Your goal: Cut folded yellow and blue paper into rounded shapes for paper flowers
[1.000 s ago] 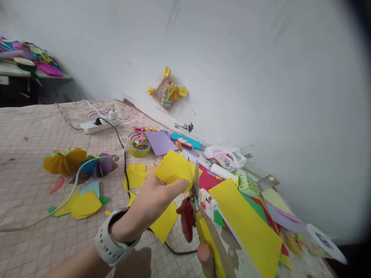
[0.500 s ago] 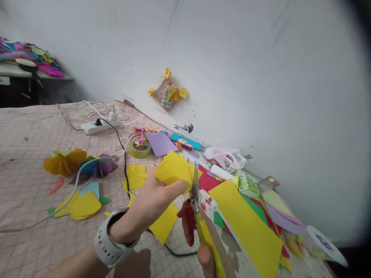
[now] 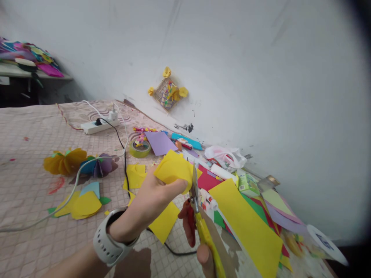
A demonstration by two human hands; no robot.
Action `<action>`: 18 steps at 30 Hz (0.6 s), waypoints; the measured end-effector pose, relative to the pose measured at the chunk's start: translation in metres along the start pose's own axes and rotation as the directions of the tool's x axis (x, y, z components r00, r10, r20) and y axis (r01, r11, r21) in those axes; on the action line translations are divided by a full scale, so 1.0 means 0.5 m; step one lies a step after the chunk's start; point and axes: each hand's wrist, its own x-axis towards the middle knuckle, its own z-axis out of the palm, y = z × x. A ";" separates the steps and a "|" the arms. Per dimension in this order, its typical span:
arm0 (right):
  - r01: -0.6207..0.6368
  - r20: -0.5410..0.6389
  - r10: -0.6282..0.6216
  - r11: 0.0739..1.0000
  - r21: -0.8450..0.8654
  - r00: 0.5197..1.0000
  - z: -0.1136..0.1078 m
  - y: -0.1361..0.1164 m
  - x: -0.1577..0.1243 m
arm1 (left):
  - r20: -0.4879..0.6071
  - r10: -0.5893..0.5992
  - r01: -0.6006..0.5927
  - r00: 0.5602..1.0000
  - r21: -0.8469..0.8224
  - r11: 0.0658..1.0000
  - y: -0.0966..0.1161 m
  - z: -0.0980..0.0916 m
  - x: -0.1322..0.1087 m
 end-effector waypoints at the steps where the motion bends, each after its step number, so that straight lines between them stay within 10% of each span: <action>1: -0.003 0.005 0.003 1.000 0.008 1.000 0.000 -0.001 0.001 | -0.002 -0.001 0.001 1.000 0.001 1.000 0.000 0.000 -0.001; 18: -0.137 0.087 0.118 0.958 0.252 0.989 -0.005 -0.029 0.012 | 0.004 0.012 -0.012 1.000 -0.003 1.000 0.002 0.002 -0.002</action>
